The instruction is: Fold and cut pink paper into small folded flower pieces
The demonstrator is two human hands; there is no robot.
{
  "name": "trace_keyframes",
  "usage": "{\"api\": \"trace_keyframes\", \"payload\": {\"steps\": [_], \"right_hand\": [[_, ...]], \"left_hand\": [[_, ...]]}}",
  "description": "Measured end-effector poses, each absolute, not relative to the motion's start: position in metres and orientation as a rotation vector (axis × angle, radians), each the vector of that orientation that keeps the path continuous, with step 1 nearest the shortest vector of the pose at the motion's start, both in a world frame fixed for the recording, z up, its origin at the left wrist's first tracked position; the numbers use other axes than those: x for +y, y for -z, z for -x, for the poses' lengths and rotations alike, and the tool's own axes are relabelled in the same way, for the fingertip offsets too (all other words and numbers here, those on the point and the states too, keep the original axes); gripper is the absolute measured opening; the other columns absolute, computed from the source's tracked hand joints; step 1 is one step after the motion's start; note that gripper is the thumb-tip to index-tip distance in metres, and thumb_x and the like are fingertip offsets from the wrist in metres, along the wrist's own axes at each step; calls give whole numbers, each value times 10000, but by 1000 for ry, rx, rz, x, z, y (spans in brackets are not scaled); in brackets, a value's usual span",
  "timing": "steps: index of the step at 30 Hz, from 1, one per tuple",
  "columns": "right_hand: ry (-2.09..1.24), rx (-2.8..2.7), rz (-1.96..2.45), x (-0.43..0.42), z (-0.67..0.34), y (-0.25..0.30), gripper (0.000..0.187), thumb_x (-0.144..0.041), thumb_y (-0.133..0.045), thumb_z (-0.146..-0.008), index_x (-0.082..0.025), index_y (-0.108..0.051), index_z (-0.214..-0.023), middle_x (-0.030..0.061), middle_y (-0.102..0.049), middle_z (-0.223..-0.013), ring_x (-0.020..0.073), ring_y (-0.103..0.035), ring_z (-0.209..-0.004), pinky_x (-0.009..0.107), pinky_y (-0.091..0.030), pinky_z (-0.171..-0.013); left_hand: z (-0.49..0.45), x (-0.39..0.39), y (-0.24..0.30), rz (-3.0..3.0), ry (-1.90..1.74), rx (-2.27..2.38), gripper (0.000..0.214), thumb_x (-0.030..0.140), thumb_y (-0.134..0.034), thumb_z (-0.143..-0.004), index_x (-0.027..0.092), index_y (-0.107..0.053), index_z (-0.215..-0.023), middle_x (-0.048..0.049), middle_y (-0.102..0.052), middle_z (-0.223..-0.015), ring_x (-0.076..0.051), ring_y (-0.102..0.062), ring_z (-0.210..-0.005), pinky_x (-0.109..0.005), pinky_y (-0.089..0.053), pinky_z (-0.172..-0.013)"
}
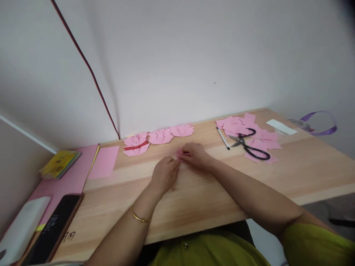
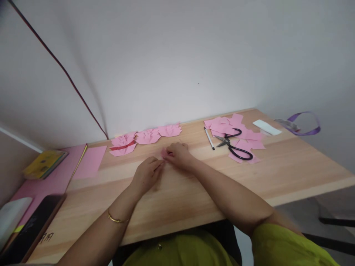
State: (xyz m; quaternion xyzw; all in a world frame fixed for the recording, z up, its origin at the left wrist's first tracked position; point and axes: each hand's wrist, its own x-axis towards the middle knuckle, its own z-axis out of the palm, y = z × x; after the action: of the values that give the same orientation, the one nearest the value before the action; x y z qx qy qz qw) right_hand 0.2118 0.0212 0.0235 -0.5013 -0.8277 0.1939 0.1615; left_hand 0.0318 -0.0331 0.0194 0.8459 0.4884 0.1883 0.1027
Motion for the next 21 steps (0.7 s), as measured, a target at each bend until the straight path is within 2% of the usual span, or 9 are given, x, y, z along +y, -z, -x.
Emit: {"api": "trace_keyframes", "payload": {"steps": [4,9,12,16,21], "right_hand": [[-510,-2391,1426,22,-210,-20,191,-368,-592,-831,-185,-630,-788,34,-630,-865,185,-518,-892,315,-262,-784],[-385,-2285,1426,20,-210,-21,223,-360,-665,-779,-217,-642,-949,64,-617,-1067,226,-499,-1019,345,-244,-840],[-369,-2277,1398,17,-208,-24,149,-294,-635,-805,-206,-635,-925,59,-647,-977,207,-529,-973,342,-241,-842],[-506,-2401,1345,16,-206,-25,79,-252,-595,-823,-176,-604,-803,19,-658,-792,147,-551,-756,282,-271,-729],[-482,-2448,1413,19,-204,-24,117,-269,-573,-844,-166,-593,-792,40,-664,-813,147,-552,-733,255,-271,-645]], "left_hand": [[-36,-34,-20,-2606,-396,1487,299,273,-409,-925,174,-690,-922,-84,-598,-826,-196,-531,-803,-324,-419,-715],[-36,-34,-23,-2652,-337,1501,281,272,-420,-916,179,-684,-901,-84,-575,-825,-202,-512,-792,-326,-383,-695],[-38,-35,-25,-2655,-292,1536,293,273,-404,-919,188,-684,-899,-80,-563,-785,-207,-510,-771,-329,-368,-675],[-40,-36,-28,-2683,-201,1565,263,246,-419,-906,189,-675,-913,-86,-570,-808,-217,-520,-782,-336,-372,-676],[-43,-35,-31,-2685,-131,1575,287,236,-392,-915,175,-673,-918,-98,-588,-827,-228,-541,-795,-346,-383,-680]]}}
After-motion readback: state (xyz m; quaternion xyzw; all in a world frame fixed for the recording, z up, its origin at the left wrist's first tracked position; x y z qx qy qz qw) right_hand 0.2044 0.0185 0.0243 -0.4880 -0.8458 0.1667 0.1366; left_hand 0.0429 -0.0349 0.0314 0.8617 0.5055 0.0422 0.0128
